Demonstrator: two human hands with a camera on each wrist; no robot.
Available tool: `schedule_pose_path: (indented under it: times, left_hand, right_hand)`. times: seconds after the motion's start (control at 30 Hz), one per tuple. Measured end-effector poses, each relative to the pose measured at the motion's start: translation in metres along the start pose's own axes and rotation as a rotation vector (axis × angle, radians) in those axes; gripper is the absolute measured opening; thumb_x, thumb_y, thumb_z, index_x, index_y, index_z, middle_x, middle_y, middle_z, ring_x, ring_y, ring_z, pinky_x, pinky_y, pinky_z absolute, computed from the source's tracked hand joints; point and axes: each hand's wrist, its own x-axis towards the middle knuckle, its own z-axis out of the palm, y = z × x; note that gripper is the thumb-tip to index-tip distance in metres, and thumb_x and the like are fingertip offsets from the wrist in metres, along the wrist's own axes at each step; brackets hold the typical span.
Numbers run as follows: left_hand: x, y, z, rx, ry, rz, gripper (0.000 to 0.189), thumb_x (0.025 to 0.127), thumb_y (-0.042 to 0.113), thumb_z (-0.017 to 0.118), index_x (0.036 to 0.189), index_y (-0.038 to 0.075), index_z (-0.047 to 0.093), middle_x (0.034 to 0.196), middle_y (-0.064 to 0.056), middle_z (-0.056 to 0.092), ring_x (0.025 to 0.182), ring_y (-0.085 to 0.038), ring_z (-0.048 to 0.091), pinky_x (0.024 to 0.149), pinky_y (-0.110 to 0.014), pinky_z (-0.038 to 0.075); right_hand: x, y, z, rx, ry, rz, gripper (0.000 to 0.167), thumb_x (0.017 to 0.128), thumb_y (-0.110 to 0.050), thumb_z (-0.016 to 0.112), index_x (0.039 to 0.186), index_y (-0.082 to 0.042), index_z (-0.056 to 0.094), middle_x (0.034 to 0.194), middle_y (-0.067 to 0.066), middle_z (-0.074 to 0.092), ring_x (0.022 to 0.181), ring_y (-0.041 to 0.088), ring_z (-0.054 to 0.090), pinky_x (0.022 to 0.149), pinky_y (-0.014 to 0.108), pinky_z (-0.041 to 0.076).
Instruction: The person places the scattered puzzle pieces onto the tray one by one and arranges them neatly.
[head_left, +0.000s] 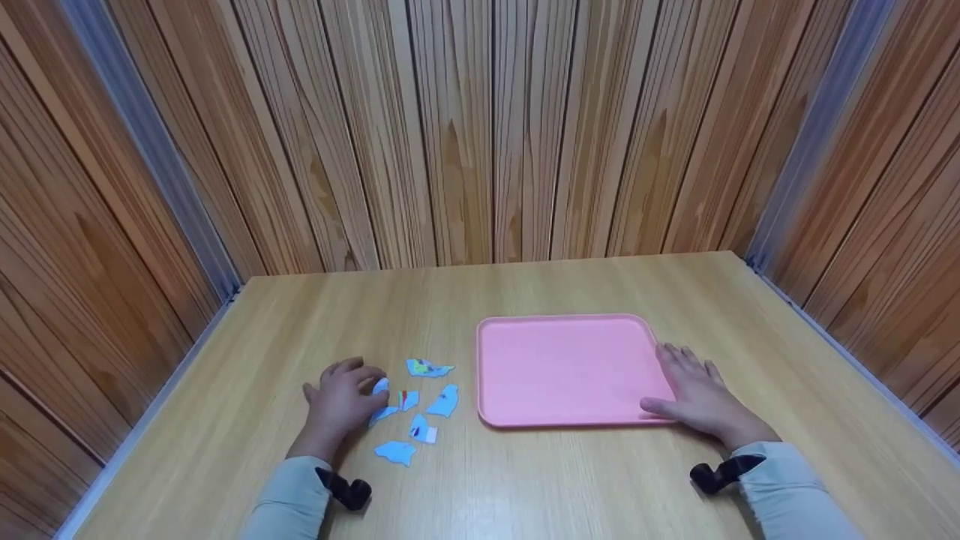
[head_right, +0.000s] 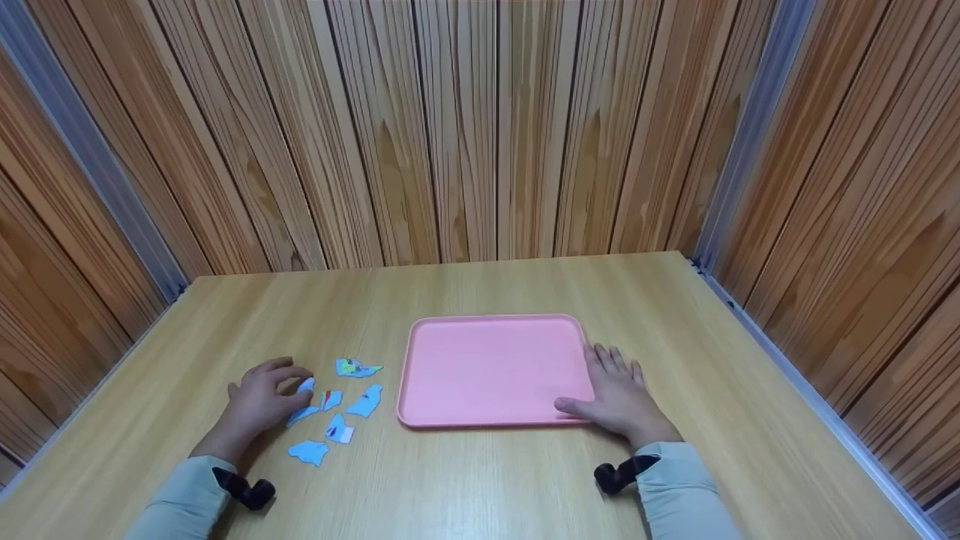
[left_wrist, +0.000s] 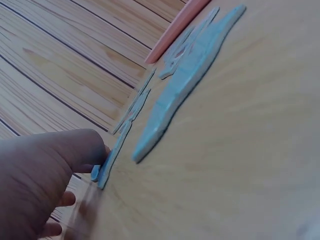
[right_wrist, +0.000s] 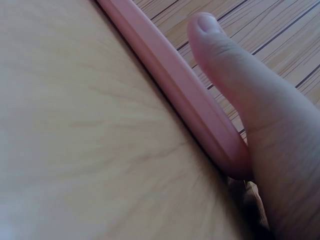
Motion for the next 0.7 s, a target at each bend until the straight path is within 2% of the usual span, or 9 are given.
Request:
schedule_pose_path:
  times: [0.23,0.47,0.7]
  left_hand:
    - [0.003,-0.001,0.004,-0.006,0.01,0.001,0.034,0.09,0.032,0.073,0.122,0.018,0.074,0.154,-0.017,0.045,0.146,-0.047,0.024,0.106,-0.081,-0.005]
    - [0.005,0.003,0.007,-0.011,0.031,-0.008,0.037,0.09,0.031,0.074,0.123,0.016,0.074,0.151,-0.016,0.048,0.144,-0.045,0.029,0.107,-0.081,-0.003]
    - [0.012,0.014,0.014,0.079,0.087,0.049,0.037,0.088,0.035,0.073,0.12,0.016,0.076,0.148,-0.014,0.053,0.14,-0.044,0.037,0.107,-0.081,0.008]
  right_hand:
    - [0.001,0.002,0.001,0.003,-0.004,-0.003,0.104,0.09,-0.061,0.062,0.157,0.007,0.019,0.162,0.032,0.018,0.148,0.055,0.011,0.114,0.071,0.001]
    - [0.001,0.002,0.001,0.01,-0.021,0.018,0.105,0.09,-0.062,0.061,0.158,0.005,0.017,0.163,0.031,0.017,0.149,0.053,0.008,0.115,0.07,-0.001]
    - [0.001,0.002,0.001,0.019,-0.018,0.019,0.105,0.09,-0.06,0.062,0.157,0.007,0.018,0.162,0.031,0.017,0.148,0.054,0.009,0.115,0.07,0.0]
